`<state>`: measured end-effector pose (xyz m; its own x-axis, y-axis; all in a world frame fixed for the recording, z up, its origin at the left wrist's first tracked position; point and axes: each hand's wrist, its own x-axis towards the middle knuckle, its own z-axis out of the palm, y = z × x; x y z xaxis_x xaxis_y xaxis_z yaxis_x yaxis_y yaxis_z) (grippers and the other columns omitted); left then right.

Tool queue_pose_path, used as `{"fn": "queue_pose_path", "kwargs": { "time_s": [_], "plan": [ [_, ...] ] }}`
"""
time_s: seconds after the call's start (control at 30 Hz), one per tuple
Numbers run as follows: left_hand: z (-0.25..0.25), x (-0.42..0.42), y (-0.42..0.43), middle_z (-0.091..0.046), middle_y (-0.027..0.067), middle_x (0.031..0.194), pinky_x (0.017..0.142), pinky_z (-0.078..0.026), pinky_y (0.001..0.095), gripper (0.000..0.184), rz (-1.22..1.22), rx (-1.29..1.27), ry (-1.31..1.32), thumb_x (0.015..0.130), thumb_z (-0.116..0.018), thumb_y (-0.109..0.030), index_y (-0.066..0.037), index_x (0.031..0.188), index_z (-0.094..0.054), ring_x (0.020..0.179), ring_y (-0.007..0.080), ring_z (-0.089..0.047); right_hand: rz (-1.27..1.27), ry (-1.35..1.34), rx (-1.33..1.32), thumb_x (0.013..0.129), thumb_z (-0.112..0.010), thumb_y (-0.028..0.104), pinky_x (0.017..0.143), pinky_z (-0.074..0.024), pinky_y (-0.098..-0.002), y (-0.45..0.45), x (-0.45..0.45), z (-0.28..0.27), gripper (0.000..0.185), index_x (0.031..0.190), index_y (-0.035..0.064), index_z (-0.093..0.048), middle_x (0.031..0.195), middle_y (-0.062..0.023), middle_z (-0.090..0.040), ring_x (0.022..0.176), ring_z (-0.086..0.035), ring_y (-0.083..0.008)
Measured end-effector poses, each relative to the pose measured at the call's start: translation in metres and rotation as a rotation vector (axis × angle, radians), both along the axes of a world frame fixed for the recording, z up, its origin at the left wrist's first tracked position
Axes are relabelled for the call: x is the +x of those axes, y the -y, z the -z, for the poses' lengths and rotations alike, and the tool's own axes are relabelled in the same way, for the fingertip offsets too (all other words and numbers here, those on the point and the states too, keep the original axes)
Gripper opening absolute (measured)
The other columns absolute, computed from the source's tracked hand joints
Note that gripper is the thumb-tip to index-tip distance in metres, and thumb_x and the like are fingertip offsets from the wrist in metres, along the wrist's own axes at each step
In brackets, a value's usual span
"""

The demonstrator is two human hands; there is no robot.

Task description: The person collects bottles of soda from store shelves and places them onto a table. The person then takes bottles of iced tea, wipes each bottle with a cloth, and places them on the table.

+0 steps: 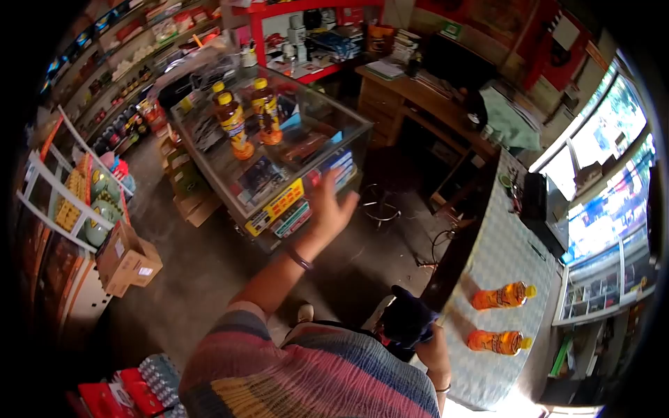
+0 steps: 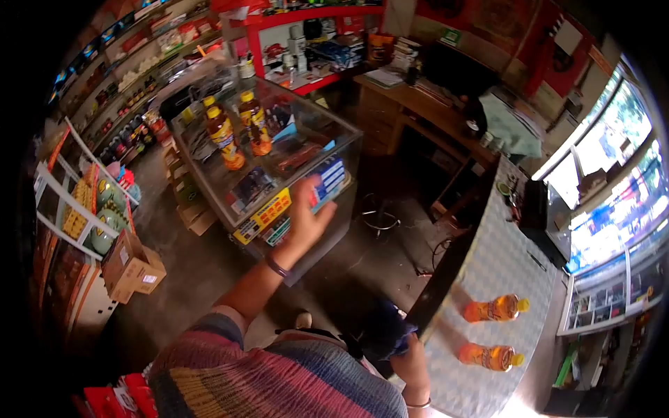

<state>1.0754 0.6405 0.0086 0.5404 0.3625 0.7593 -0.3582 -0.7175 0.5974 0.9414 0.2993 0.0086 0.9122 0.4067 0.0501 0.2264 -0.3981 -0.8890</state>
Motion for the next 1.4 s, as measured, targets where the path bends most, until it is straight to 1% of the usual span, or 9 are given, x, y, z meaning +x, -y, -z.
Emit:
{"fn": "queue_pose_path", "kwargs": {
  "time_s": [0.17,0.27,0.73,0.87,0.97,1.07,1.17,1.27,1.4],
  "plan": [
    [0.02,0.003,-0.181,-0.042,0.0231,0.125,0.1,-0.035,0.0439,0.083,-0.611,-0.332,-0.087,0.068,-0.077,-0.014,0.001,0.134,-0.031,0.117,0.038,-0.043,0.165,-0.503,0.571,0.077,-0.058,-0.014,0.097,-0.04,-0.0331,-0.027,0.014,0.011,0.053,0.126,-0.007,-0.042,0.12,-0.0145,-0.057,0.11,-0.054,-0.0201],
    [0.048,0.019,-0.245,-0.041,0.0238,0.128,0.102,-0.035,0.0438,0.096,-0.745,-0.34,-0.28,0.063,-0.082,-0.019,0.002,0.138,-0.026,0.12,0.0378,-0.041,0.093,-0.425,0.496,0.078,-0.059,-0.013,0.099,-0.0388,-0.0341,-0.034,0.015,0.009,0.052,0.126,-0.0075,-0.041,0.12,-0.0141,-0.056,0.111,-0.053,-0.0208],
    [0.051,0.025,-0.26,-0.062,0.0184,0.102,0.083,-0.046,0.0405,0.062,-0.495,-0.234,-0.038,0.064,-0.082,-0.021,0.003,0.113,-0.051,0.093,0.0313,-0.061,0.101,-0.542,0.949,0.082,-0.063,0.005,0.093,-0.0436,-0.0325,-0.056,0.01,-0.01,0.048,0.126,-0.0031,-0.046,0.116,-0.0119,-0.059,0.106,-0.056,-0.0212],
    [0.061,-0.01,-0.198,-0.061,0.0173,0.102,0.086,-0.044,0.0402,0.059,-0.278,-0.138,-0.043,0.067,-0.082,-0.024,0.003,0.11,-0.054,0.094,0.0297,-0.058,0.138,-0.559,0.816,0.082,-0.066,0.01,0.087,-0.0456,-0.0297,-0.061,0.023,-0.032,0.047,0.124,-0.001,-0.048,0.111,-0.0084,-0.06,0.099,-0.056,-0.0156],
    [0.047,-0.039,-0.112,-0.053,0.0111,0.115,0.088,-0.044,0.0336,0.069,0.187,-0.572,-0.156,0.069,-0.08,-0.011,0.002,0.125,-0.043,0.098,0.0205,-0.055,-0.041,-0.404,0.547,0.082,-0.066,0.012,0.082,-0.0462,-0.0295,-0.064,0.049,-0.044,0.039,0.116,-0.0009,-0.052,0.104,-0.005,-0.06,0.092,-0.055,-0.0133],
    [0.014,-0.065,-0.022,-0.053,0.0096,0.109,0.087,-0.044,0.033,0.067,0.564,-0.681,-0.355,0.067,-0.076,-0.002,0.003,0.124,-0.041,0.096,0.0186,-0.054,-0.086,0.171,0.394,0.075,-0.068,0.012,0.086,-0.0447,-0.036,-0.095,0.075,-0.074,0.044,0.113,-0.0016,-0.051,0.104,-0.014,-0.059,0.096,-0.056,-0.0269],
    [0.021,-0.079,0.034,-0.056,0.0113,0.103,0.082,-0.046,0.034,0.059,0.717,-0.256,-0.467,0.065,-0.076,-0.004,0.003,0.115,-0.045,0.094,0.0206,-0.056,0.015,0.799,0.261,0.067,-0.072,0.015,0.092,-0.042,-0.0402,-0.106,0.093,-0.094,0.051,0.112,0.0003,-0.053,0.109,-0.0217,-0.056,0.103,-0.052,-0.0391],
    [-0.038,-0.101,0.095,-0.061,0.0081,0.087,0.073,-0.051,0.0298,0.052,1.082,-0.425,-0.539,0.065,-0.078,-0.004,0.002,0.108,-0.048,0.076,0.0164,-0.062,-0.073,0.684,0.371,0.064,-0.073,0.014,0.091,-0.0429,-0.0381,-0.081,0.103,-0.108,0.049,0.107,0.0,-0.056,0.107,-0.0205,-0.057,0.102,-0.054,-0.0353],
    [-0.05,-0.1,0.119,-0.062,0.0112,0.089,0.073,-0.054,0.033,0.053,1.439,-0.682,-0.777,0.068,-0.076,-0.005,0.003,0.112,-0.048,0.08,0.0199,-0.065,-0.338,-0.009,0.799,0.07,-0.066,-0.004,0.076,-0.0482,-0.0235,-0.033,0.091,-0.123,0.03,0.099,-0.002,-0.062,0.089,0.0006,-0.066,0.081,-0.058,-0.0062]
  ]
}}
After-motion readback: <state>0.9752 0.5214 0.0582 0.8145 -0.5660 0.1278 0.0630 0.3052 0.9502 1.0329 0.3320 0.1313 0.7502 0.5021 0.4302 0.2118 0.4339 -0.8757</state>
